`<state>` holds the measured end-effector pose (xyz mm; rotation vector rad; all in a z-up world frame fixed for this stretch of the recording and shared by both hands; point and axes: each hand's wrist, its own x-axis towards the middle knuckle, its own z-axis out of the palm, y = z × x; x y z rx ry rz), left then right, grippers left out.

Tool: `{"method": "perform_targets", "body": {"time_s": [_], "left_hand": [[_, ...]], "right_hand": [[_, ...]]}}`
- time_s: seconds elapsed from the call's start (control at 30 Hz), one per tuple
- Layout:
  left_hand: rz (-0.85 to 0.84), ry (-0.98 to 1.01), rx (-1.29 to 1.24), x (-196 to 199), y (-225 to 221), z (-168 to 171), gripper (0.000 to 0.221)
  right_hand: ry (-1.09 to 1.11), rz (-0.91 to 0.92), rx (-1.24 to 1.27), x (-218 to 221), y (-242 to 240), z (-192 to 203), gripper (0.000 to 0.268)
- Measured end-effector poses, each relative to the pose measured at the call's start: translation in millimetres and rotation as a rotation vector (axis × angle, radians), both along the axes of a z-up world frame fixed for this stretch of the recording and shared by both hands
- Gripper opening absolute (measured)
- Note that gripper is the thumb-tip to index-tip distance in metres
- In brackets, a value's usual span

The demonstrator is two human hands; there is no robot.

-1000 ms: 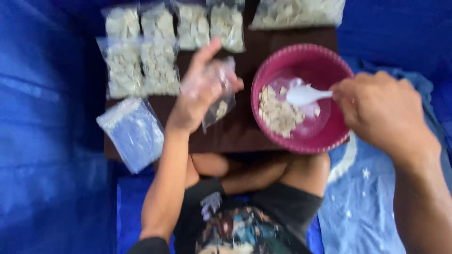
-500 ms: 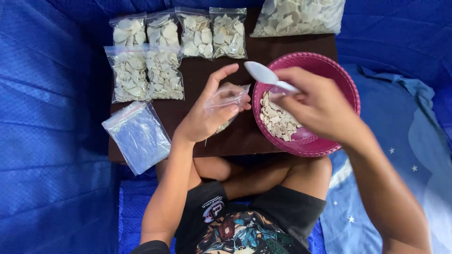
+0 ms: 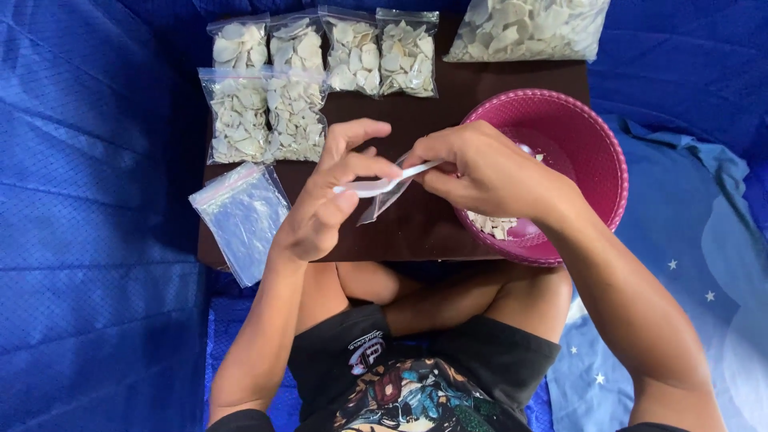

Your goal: Packing small white chips from a bowl into individual resealable plastic bags using a spoon.

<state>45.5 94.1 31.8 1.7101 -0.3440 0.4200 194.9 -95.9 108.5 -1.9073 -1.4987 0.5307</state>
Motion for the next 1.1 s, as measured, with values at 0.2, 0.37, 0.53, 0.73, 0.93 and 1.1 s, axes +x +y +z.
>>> {"method": "perform_targets", "body": {"time_s": [0.2, 0.37, 0.53, 0.73, 0.93, 1.1], "left_hand": [[-0.004, -0.012, 0.135, 2.8, 3.5, -11.8, 0.069], [0.107, -0.019, 0.325, 3.5, 4.4, -7.1, 0.045], [0.117, -0.082, 0.431, 10.8, 7.4, 7.1, 0.048], [0.156, -0.092, 0.592, 11.3, 12.4, 16.1, 0.02], [0.301, -0.172, 0.835, 2.9, 14.1, 31.4, 0.02], [0.394, -0.057, 0.863, 4.9, 17.3, 12.0, 0.008]], "right_hand": [[0.066, -0.015, -0.014, 5.8, 1.3, -4.3, 0.012], [0.102, 0.036, 0.023, 4.7, 0.5, 0.4, 0.015], [0.09, 0.066, 0.024, 11.2, 2.3, -0.3, 0.015], [0.122, 0.112, 0.044, 12.7, 5.1, -1.4, 0.021], [-0.076, 0.138, 0.11, 17.0, 5.8, 0.3, 0.012], [-0.146, 0.1, 0.086, 13.1, 6.4, -7.1, 0.012]]}}
